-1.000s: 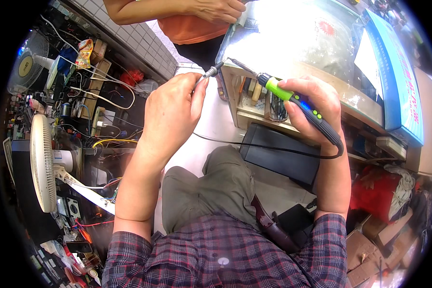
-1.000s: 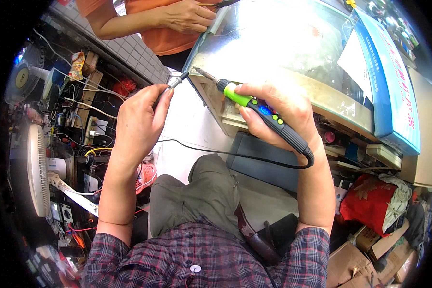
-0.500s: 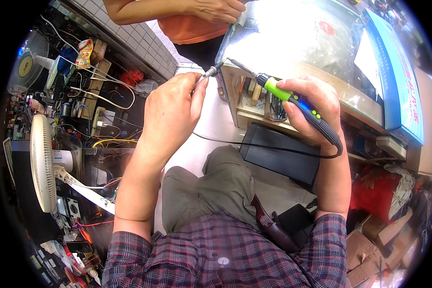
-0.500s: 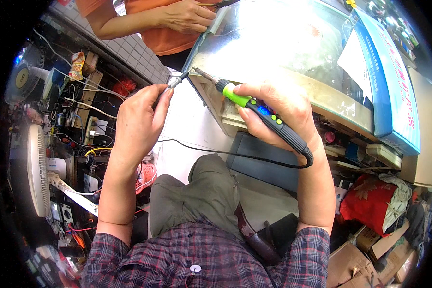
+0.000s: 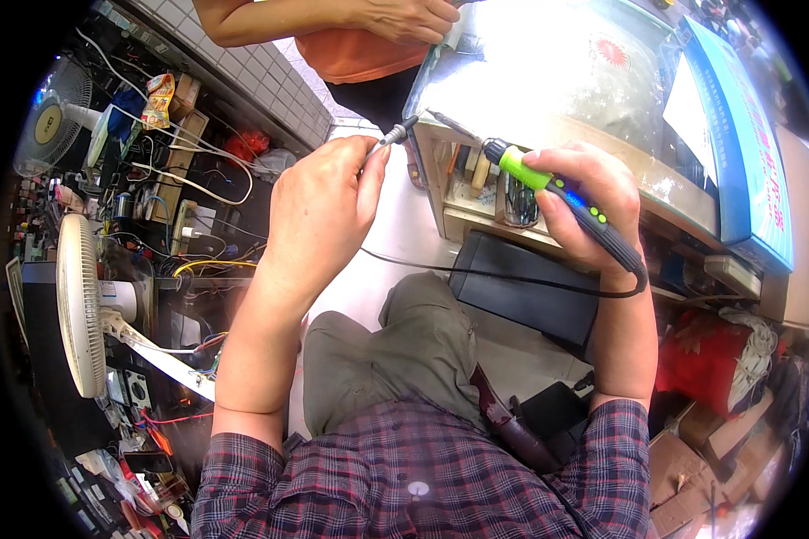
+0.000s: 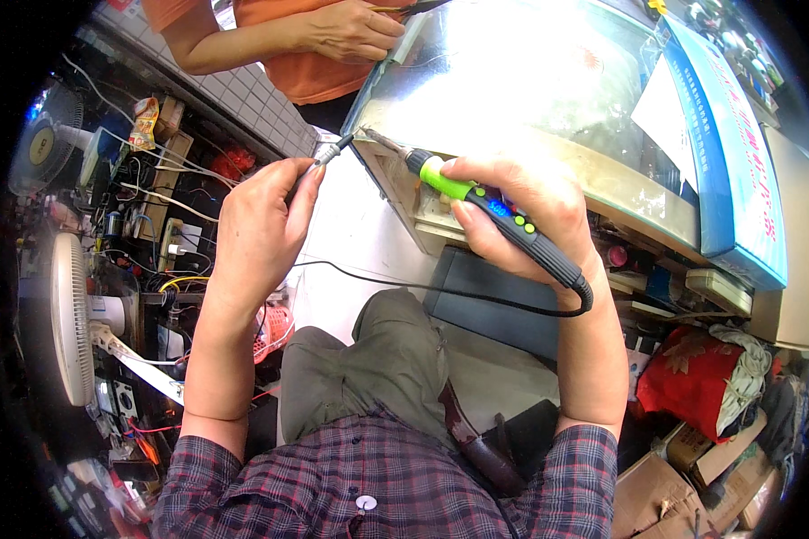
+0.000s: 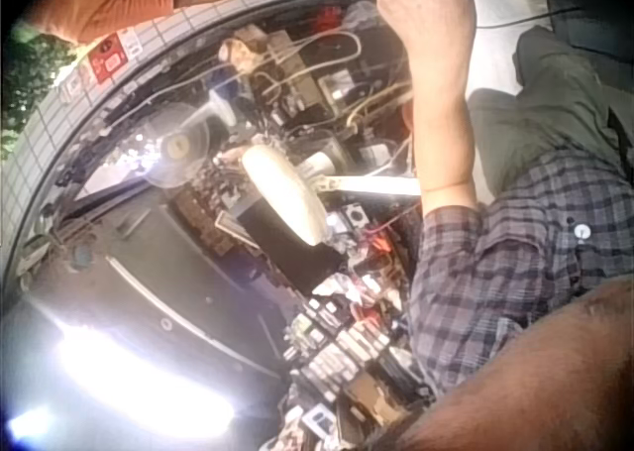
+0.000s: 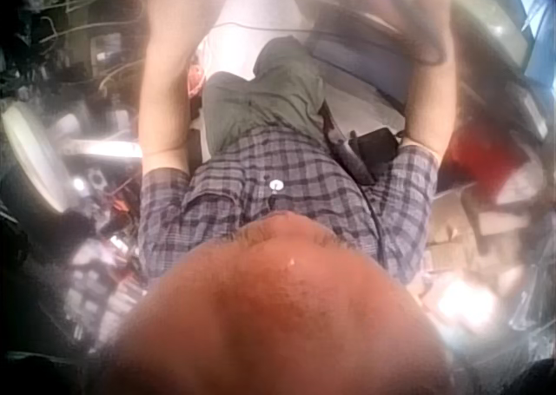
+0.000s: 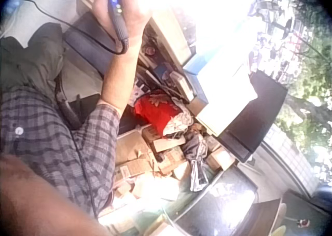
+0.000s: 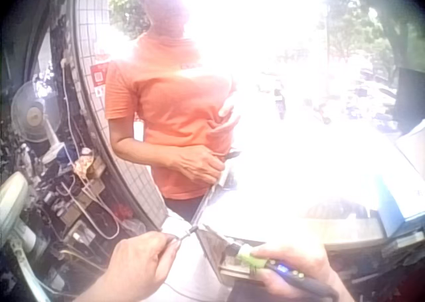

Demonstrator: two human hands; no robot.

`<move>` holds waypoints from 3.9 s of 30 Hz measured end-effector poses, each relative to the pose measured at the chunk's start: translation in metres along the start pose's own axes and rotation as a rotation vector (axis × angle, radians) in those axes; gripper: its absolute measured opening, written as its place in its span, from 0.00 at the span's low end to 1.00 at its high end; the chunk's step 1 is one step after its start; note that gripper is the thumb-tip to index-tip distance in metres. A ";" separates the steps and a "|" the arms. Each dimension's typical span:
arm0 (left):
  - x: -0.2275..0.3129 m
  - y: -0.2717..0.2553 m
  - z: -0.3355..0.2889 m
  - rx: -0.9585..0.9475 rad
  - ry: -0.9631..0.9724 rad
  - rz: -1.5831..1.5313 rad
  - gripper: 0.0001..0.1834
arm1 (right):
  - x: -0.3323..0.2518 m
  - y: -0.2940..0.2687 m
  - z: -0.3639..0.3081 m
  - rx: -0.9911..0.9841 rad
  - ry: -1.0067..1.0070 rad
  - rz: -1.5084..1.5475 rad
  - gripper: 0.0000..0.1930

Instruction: The person uses a soldering iron to heat and join a small wire or connector while seated on the floor. They hold the wire with one hand and apply the soldering iron with the other, repeating the process on different sections.

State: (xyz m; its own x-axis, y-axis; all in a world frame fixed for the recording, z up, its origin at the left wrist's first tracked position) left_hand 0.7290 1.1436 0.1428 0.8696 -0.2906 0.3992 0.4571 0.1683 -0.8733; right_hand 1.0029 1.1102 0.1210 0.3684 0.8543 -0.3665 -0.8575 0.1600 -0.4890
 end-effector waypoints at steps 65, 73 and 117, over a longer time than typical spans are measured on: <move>0.050 -0.070 -0.054 -0.208 -0.192 -0.408 0.16 | -0.117 -0.103 0.025 0.154 0.318 0.106 0.13; 0.057 -0.068 -0.055 -0.308 -0.235 -0.508 0.19 | -0.116 -0.114 0.015 0.150 0.403 0.216 0.14; 0.037 0.002 -0.059 -0.261 -0.088 -0.267 0.19 | -0.053 -0.096 -0.060 0.412 0.499 0.596 0.21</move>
State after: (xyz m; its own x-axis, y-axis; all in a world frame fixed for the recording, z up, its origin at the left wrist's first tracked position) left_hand 0.7509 1.0775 0.1386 0.7441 -0.2077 0.6350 0.6168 -0.1517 -0.7724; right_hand 1.0870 1.0200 0.1396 -0.1501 0.5525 -0.8199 -0.9831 0.0048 0.1832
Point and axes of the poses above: each hand's wrist, its own z-axis towards the middle knuckle, its own y-axis out of the palm, x = y × z, the point moved 4 cm from there along z, towards the middle knuckle, and after that the axes turned 11 degrees about -y, right-handed, at the moved point
